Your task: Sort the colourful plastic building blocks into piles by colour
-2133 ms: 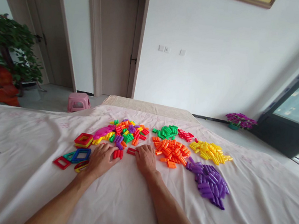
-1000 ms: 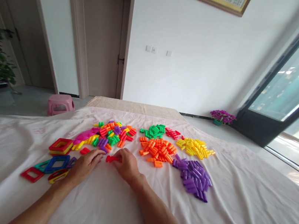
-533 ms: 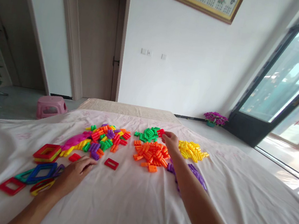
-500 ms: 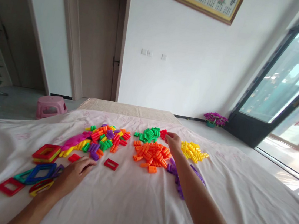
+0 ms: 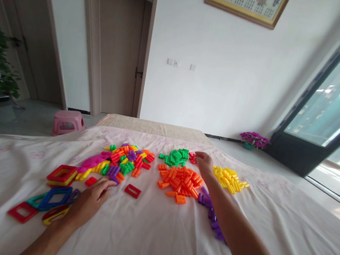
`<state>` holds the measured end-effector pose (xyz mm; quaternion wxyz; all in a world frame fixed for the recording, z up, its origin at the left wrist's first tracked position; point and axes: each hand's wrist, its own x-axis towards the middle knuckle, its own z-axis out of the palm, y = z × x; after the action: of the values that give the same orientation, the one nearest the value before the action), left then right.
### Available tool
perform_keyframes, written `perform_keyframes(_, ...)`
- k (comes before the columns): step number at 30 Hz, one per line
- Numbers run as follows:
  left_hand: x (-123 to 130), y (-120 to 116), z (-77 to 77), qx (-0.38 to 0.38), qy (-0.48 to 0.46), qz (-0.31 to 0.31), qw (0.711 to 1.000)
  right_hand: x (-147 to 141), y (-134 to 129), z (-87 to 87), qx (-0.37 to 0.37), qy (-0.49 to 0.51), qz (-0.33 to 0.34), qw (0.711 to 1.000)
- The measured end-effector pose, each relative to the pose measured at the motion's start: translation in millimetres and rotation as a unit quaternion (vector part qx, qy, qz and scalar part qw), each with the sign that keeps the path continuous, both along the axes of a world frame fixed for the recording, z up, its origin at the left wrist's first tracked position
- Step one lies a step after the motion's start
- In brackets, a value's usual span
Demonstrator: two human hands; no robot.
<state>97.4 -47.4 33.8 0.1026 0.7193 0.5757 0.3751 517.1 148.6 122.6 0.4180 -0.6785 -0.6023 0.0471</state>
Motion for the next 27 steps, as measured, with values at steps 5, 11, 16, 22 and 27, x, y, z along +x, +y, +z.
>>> perform_keyframes(5,2.0,-2.2,3.9,0.012,0.021,0.013,1.0,-87.7,-23.7,-14.6,-0.036,-0.047,0.23,0.972)
perform_keyframes(11,0.1,-3.3,4.7,0.041,0.036,0.043,0.998,-167.2,-50.1,-30.0,-0.096,-0.233,0.302,0.92)
perform_keyframes(16,-3.8,-3.1,6.4,0.039,0.076,0.095,0.992,-192.6,-45.9,-41.8,-0.127,-0.303,0.243,0.913)
perform_keyframes(22,-7.6,-1.9,5.1,0.021,0.095,0.108,0.989,-192.1,-47.1,-41.5,-0.142,-0.323,0.253,0.901)
perform_keyframes(27,-8.1,-1.1,3.0,0.0,0.091,0.105,0.99,-164.9,-48.7,-25.9,-0.126,-0.316,0.298,0.892)
